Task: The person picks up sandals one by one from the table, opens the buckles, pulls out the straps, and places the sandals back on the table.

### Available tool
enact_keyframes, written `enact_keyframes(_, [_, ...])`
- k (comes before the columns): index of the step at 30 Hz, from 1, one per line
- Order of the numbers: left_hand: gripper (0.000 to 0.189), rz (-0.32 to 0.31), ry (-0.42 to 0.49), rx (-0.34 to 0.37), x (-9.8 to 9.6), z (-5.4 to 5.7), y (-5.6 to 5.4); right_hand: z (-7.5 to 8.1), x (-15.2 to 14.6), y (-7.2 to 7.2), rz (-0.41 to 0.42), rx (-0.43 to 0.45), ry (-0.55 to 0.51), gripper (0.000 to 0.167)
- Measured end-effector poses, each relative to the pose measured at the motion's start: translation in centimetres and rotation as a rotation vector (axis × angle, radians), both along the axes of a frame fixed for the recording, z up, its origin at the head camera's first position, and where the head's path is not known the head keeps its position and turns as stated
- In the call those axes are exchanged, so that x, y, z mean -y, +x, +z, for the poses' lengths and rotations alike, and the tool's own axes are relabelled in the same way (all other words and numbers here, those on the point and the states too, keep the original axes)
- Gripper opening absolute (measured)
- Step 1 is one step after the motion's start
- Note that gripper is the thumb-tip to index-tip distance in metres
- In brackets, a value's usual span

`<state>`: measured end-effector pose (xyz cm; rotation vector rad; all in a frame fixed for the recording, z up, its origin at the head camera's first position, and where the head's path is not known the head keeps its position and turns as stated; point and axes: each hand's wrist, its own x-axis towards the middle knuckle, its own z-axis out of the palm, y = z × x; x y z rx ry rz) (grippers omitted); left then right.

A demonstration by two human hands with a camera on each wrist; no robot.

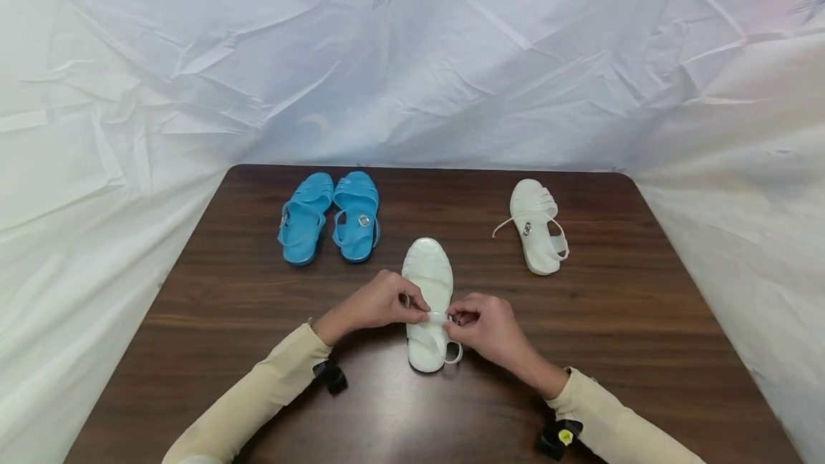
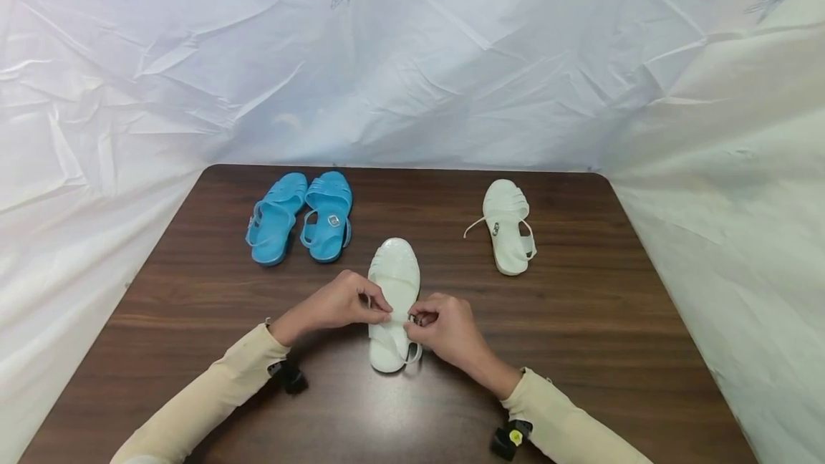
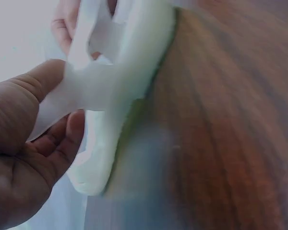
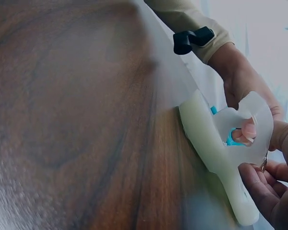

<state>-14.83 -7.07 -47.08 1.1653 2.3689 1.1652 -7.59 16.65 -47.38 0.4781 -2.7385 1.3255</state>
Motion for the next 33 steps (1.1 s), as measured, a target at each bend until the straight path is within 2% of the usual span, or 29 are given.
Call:
enact_keyframes(6, [0.003, 0.008, 0.005, 0.116, 0.4, 0.0, -0.5, 0.0, 0.2, 0.0, 0.003, -0.002, -0.02, 0.009])
enact_keyframes(10, [0.003, 0.062, 0.05, 0.2, 1.4, -0.1, -0.8, -0.2, 0.0, 0.1, 0.003, 0.002, -0.052, 0.01])
enact_keyframes(14, [0.01, 0.133, 0.133, 0.246, 1.6, 0.6, -0.9, -0.3, -0.2, 0.0, 0.017, 0.009, -0.064, 0.008])
enact_keyframes(18, [0.016, 0.181, 0.181, 0.236, 0.7, 1.2, -1.1, -0.1, -0.2, -0.1, 0.022, 0.035, -0.064, 0.006])
enact_keyframes(21, [0.015, 0.194, 0.196, 0.231, -0.1, 1.2, -1.4, 0.2, -0.4, 0.0, -0.006, 0.078, -0.053, 0.006])
enact_keyframes(27, [0.019, 0.161, 0.173, 0.201, -1.5, 0.8, -2.2, 0.6, -1.3, 0.3, -0.085, 0.134, -0.044, 0.007])
enact_keyframes(33, [0.027, 0.126, 0.115, 0.173, -2.4, 0.8, -2.5, 1.3, -1.8, 0.6, -0.104, 0.128, -0.012, 0.006])
